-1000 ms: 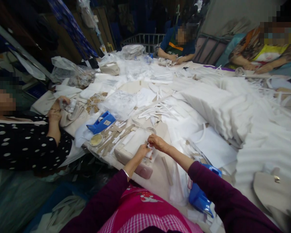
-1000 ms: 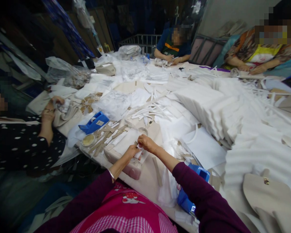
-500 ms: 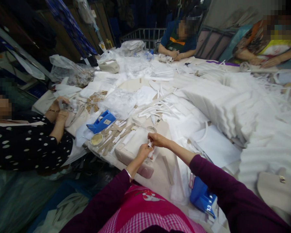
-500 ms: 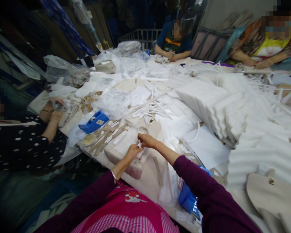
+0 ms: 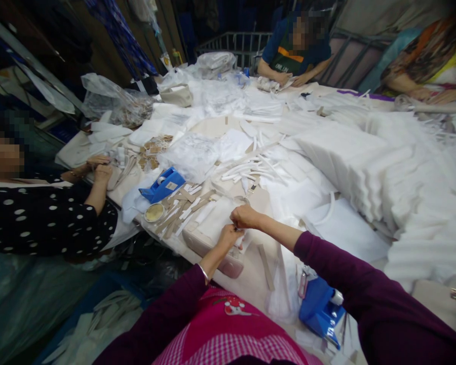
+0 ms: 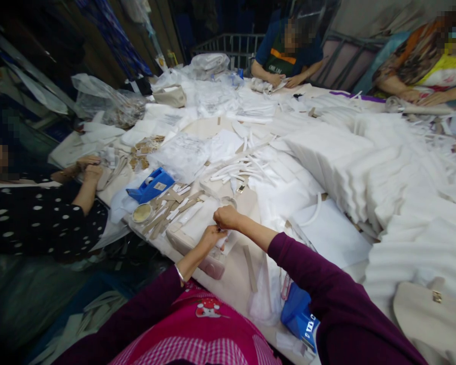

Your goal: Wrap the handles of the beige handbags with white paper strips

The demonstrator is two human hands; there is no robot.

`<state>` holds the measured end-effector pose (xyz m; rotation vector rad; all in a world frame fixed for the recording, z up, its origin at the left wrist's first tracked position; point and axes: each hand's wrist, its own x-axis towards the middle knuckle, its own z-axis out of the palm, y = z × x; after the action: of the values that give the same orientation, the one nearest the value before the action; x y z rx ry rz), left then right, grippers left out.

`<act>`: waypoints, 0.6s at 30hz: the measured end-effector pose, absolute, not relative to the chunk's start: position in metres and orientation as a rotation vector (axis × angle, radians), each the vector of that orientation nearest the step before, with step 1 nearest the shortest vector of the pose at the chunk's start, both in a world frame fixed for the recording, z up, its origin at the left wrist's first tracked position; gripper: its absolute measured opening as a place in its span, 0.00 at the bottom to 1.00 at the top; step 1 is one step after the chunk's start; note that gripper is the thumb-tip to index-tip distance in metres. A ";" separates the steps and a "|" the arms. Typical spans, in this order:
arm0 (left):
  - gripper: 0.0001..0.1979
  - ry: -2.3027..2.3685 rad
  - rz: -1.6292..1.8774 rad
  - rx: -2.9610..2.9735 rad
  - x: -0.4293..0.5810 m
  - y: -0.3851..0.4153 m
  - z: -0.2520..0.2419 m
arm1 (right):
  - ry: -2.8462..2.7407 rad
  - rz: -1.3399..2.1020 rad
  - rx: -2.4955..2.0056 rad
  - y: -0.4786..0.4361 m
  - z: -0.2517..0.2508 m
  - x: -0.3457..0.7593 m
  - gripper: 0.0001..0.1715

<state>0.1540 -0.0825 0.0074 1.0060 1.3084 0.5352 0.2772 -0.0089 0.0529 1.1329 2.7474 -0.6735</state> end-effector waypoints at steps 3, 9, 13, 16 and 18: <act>0.07 1.323 0.543 0.986 0.154 -0.082 0.010 | 2.848 -0.612 1.089 -0.025 0.049 0.286 0.05; 0.03 1.315 0.592 0.942 0.156 -0.081 0.010 | 3.170 -0.521 1.086 -0.052 0.030 0.310 0.12; 0.05 1.278 0.610 0.926 0.156 -0.080 0.016 | 3.304 -0.617 1.011 -0.066 0.018 0.326 0.15; 0.05 1.217 0.608 0.935 0.154 -0.083 0.024 | 3.329 -0.638 1.089 -0.076 0.010 0.339 0.31; 0.05 1.181 0.591 0.941 0.153 -0.084 0.028 | 3.326 -0.640 1.183 -0.081 0.005 0.346 0.39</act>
<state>0.1533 -0.0844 0.0283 0.9414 1.1807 0.5914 0.3465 -0.0812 0.0054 1.1833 3.3258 -0.6404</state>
